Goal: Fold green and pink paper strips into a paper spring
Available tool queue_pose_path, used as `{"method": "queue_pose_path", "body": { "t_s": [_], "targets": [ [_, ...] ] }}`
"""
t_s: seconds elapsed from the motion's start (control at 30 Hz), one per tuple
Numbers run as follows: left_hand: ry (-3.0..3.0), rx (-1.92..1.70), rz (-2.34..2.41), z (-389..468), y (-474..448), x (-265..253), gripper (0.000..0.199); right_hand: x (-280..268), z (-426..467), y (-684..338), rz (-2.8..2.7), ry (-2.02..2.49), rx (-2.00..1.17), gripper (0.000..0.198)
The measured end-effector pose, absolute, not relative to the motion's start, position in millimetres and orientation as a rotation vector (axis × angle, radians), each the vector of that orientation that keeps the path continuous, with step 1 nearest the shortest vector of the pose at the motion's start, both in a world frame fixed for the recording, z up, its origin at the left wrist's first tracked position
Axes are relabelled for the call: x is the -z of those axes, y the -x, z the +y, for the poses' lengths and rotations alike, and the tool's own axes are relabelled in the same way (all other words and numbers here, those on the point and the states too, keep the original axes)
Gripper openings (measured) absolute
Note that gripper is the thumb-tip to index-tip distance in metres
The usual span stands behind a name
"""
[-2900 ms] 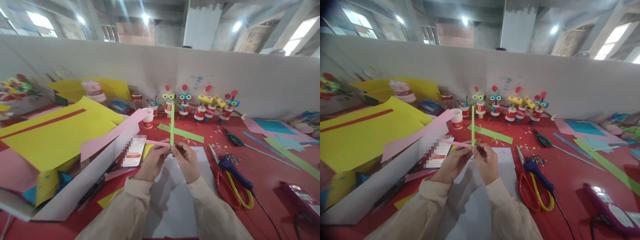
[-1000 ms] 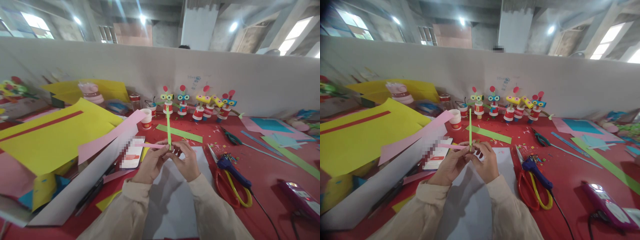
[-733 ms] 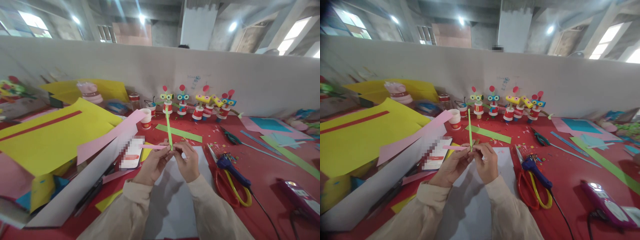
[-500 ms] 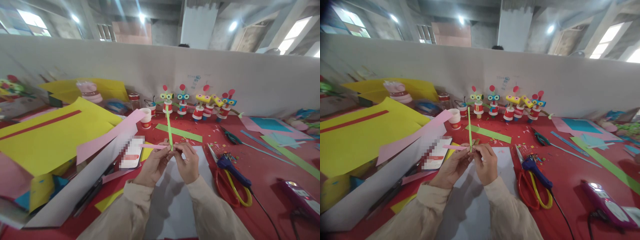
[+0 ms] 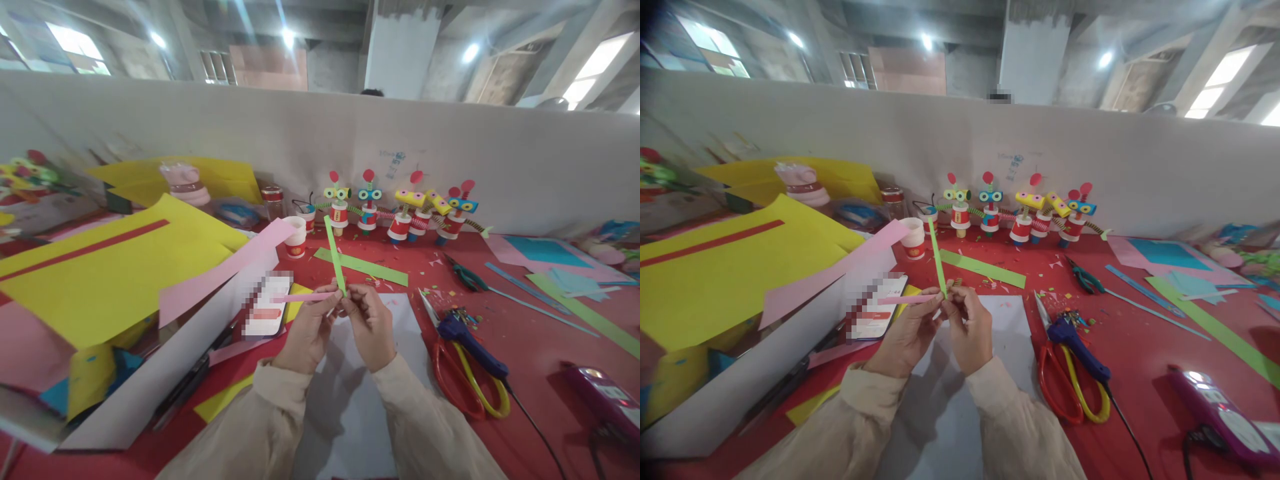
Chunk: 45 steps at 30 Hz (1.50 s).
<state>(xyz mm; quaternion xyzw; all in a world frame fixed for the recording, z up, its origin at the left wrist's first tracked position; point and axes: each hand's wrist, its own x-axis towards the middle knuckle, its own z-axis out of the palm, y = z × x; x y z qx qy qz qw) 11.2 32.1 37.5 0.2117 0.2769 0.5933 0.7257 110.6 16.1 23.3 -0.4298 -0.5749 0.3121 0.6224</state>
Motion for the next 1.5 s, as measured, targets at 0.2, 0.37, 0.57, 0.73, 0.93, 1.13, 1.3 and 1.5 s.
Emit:
{"method": "queue_pose_path", "body": {
  "t_s": [0.2, 0.37, 0.57, 0.73, 0.93, 1.13, 1.3, 1.5],
  "targets": [
    [-0.360, -1.283, 0.585, 32.1, -12.7, -34.5, 0.018, -20.9, 14.5, -107.9, -1.217, 0.934, -0.818, 0.012],
    [-0.319, -1.300, 0.632, 33.8, -13.8, -33.7, 0.023, -22.3, 17.3, -105.9, -1.117, 0.881, -0.998, 0.016],
    [-0.433, -1.324, 0.683, 35.8, -14.0, -35.2, 0.022, -24.5, 19.4, -106.4, -1.084, 0.887, -1.040, 0.017],
    [-0.616, -1.312, 0.697, 33.7, -11.5, -40.3, 0.018, -27.2, 22.4, -110.4, -0.979, 0.885, -1.082, 0.019],
    [-0.778, -1.343, 0.716, 32.8, -11.2, -40.2, 0.019, -30.9, 24.7, -117.6, -0.916, 0.885, -1.161, 0.022],
    [-0.678, -1.340, 0.708, 37.5, -10.4, -30.3, 0.017, -29.3, 23.3, -114.5, -0.933, 0.871, -1.153, 0.021],
    [-0.665, -1.306, 0.727, 40.1, -10.2, -25.1, 0.019, -28.6, 22.5, -111.6, -0.975, 0.880, -1.116, 0.020],
    [-0.602, -1.305, 0.720, 39.7, -9.5, -26.4, 0.024, -28.7, 21.8, -110.1, -1.027, 0.911, -1.063, 0.019]
  ]
}}
